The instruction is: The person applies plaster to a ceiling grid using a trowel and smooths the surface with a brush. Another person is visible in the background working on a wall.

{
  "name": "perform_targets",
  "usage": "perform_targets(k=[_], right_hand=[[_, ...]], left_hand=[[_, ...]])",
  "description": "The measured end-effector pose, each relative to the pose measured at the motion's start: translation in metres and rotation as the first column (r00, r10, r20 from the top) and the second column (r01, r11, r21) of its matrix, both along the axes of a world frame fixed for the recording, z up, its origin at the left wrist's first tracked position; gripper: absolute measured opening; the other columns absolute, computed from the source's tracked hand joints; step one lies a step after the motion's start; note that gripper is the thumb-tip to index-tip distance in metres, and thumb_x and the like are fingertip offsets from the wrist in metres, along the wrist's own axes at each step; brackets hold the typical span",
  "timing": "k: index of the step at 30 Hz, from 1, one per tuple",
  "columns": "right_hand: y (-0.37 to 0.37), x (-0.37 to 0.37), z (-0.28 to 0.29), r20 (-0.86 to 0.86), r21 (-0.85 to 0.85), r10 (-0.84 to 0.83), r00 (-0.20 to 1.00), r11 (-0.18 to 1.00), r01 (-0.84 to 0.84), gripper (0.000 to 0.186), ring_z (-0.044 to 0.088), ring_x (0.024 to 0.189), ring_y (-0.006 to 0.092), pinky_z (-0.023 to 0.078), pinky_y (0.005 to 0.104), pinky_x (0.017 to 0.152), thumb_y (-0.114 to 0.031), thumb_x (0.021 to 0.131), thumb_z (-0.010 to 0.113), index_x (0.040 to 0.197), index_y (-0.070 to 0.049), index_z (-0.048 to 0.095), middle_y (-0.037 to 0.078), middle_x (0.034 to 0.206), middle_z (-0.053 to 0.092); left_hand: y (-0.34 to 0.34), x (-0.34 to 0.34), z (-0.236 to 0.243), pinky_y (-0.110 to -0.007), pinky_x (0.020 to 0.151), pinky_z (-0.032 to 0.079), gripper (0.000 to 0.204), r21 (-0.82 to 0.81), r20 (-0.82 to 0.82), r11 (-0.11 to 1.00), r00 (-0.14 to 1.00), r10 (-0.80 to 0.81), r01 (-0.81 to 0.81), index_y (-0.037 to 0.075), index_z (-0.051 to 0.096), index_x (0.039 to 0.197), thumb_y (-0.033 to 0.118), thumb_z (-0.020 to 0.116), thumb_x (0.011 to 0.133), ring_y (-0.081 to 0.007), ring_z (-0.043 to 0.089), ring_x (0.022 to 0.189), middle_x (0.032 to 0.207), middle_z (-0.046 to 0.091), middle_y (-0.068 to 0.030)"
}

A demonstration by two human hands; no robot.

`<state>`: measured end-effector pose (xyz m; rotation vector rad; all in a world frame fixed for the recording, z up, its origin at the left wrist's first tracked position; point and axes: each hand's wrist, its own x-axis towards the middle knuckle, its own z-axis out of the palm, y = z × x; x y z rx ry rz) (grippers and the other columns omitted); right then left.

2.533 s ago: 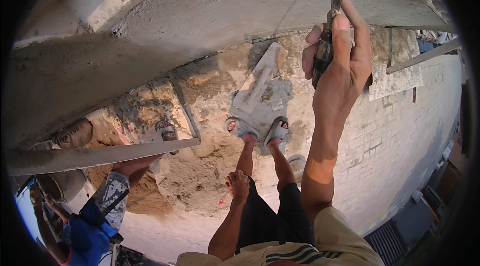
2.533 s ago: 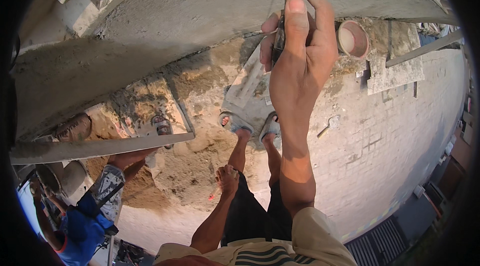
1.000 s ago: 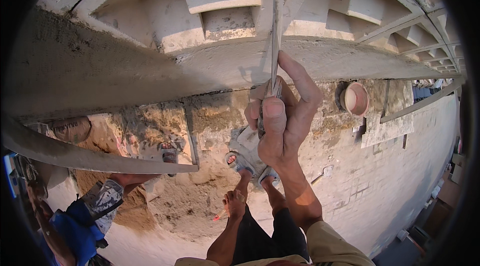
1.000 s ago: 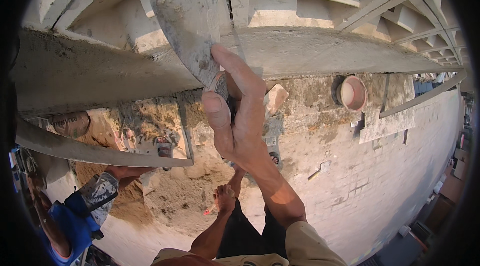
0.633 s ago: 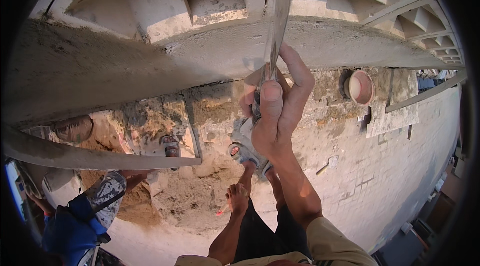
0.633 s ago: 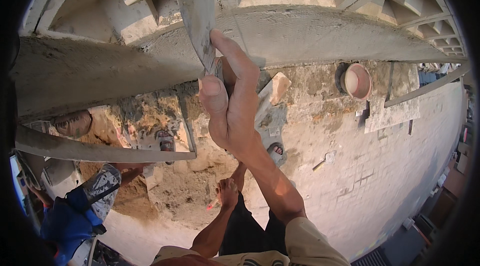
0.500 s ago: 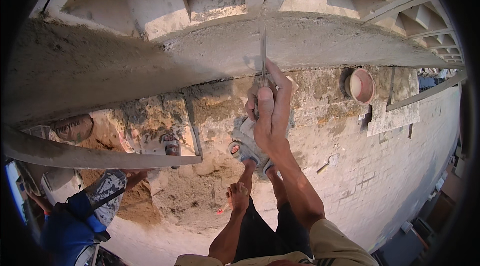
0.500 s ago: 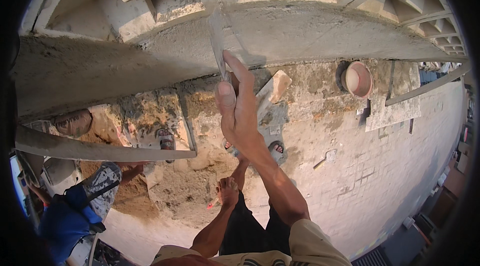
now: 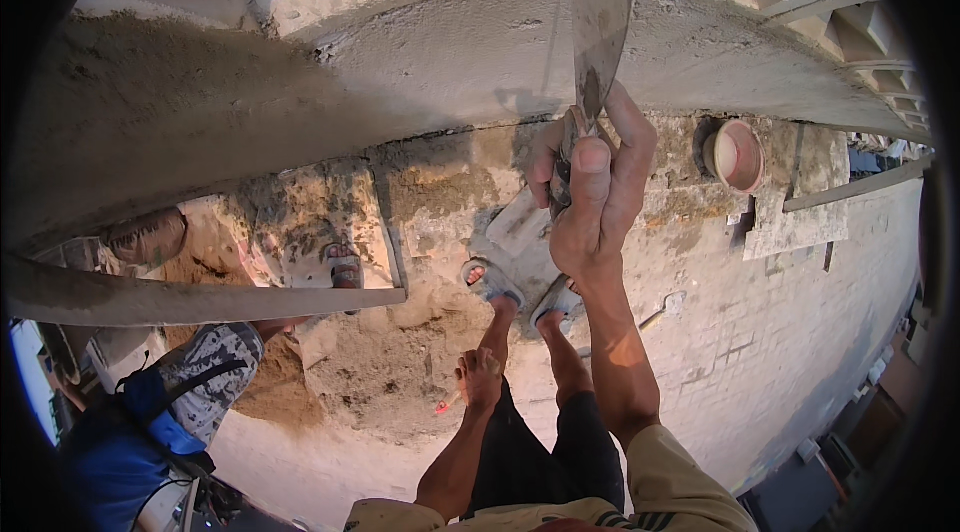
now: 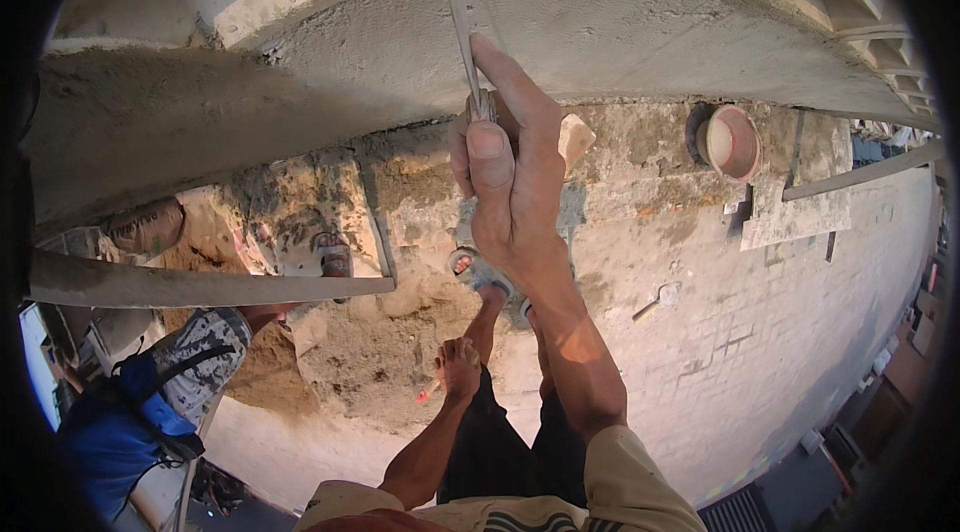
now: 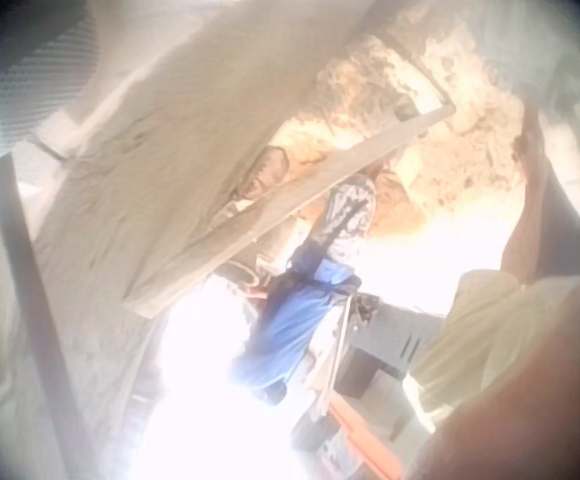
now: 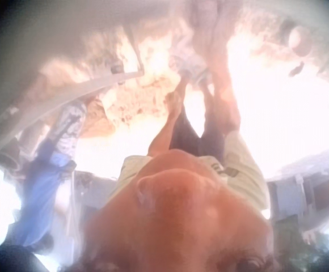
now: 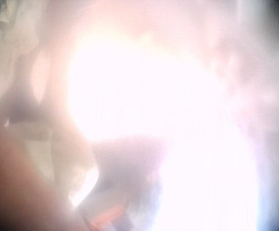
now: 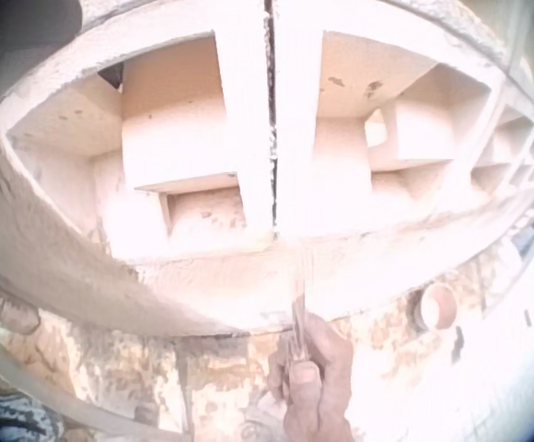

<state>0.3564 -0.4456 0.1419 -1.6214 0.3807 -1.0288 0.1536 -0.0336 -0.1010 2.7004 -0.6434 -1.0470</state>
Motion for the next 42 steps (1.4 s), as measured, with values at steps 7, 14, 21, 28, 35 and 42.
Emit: perform_targets(k=[7, 14, 21, 28, 35, 42], right_hand=[[-0.001, 0.003, -0.005, -0.017, 0.015, -0.057, 0.998, 0.998, 0.058, 0.052, 0.043, 0.051, 0.0077, 0.035, 0.0257, 0.046, -0.038, 0.119, 0.034, 0.154, 0.000, 0.039, 0.004, 0.073, 0.055], [0.024, -0.039, -0.011, -0.217, -0.029, -0.189, 0.958, 0.982, 0.188, 0.046, 0.059, 0.063, 0.0114, 0.049, 0.0262, 0.058, -0.032, 0.117, 0.047, 0.152, -0.002, 0.049, 0.007, 0.085, 0.065], [-0.050, -0.050, -0.007, -0.287, -0.643, -0.385, 0.877, 0.756, 0.122, 0.052, 0.064, 0.091, 0.0259, 0.054, 0.0362, 0.077, -0.004, 0.099, 0.075, 0.148, -0.002, 0.059, 0.016, 0.114, 0.071], [0.027, -0.053, 0.044, -0.550, -0.177, 0.053, 0.833, 0.968, -0.179, 0.054, 0.070, 0.089, 0.0355, 0.057, 0.0412, 0.080, -0.001, 0.098, 0.074, 0.150, -0.008, 0.058, 0.023, 0.113, 0.071], [0.138, -0.140, 0.083, -0.789, 0.091, 0.325, 0.522, 0.901, -0.423, 0.052, 0.072, 0.102, 0.0480, 0.059, 0.0494, 0.086, -0.019, 0.099, 0.072, 0.146, -0.008, 0.053, 0.030, 0.121, 0.071], [0.153, -0.189, 0.151, -0.778, 0.017, 0.198, 0.596, 0.955, -0.295, 0.047, 0.073, 0.099, 0.0479, 0.059, 0.0539, 0.082, -0.020, 0.100, 0.071, 0.141, -0.009, 0.052, 0.028, 0.117, 0.071]], left_hand=[[0.007, -0.002, -0.004, -0.055, 0.100, 0.039, 0.062, 0.004, -0.033, 1.000, 0.999, -0.002, 0.002, 0.021, 0.051, 0.133, 0.014, 0.081, 0.079, -0.0370, 0.048, 0.125, 0.131, 0.050, -0.0113], [0.011, -0.005, -0.004, -0.054, 0.101, 0.040, 0.057, -0.006, -0.019, 0.999, 0.999, 0.040, -0.040, 0.021, 0.052, 0.133, 0.019, 0.079, 0.083, -0.0360, 0.051, 0.123, 0.129, 0.053, -0.0112], [0.002, 0.002, -0.003, -0.055, 0.102, 0.041, 0.054, 0.025, -0.025, 0.999, 0.999, 0.035, -0.035, 0.020, 0.055, 0.134, 0.023, 0.079, 0.085, -0.0363, 0.051, 0.125, 0.129, 0.054, -0.0128], [0.000, 0.007, 0.004, -0.056, 0.101, 0.043, 0.050, -0.106, 0.031, 0.992, 0.997, 0.071, -0.067, 0.022, 0.058, 0.132, 0.024, 0.077, 0.086, -0.0369, 0.053, 0.123, 0.126, 0.055, -0.0131], [-0.013, 0.046, 0.089, -0.054, 0.096, 0.051, 0.030, -0.215, 0.127, 0.976, 0.992, -0.007, 0.034, 0.022, 0.066, 0.122, 0.031, 0.073, 0.095, -0.0372, 0.062, 0.112, 0.116, 0.064, -0.0123], [-0.061, 0.103, 0.209, -0.032, 0.086, 0.055, 0.049, -0.342, -0.874, 0.626, 0.482, 0.062, -0.701, 0.006, 0.065, 0.130, 0.050, 0.050, 0.114, -0.0131, 0.064, 0.099, 0.111, 0.069, -0.0019]])
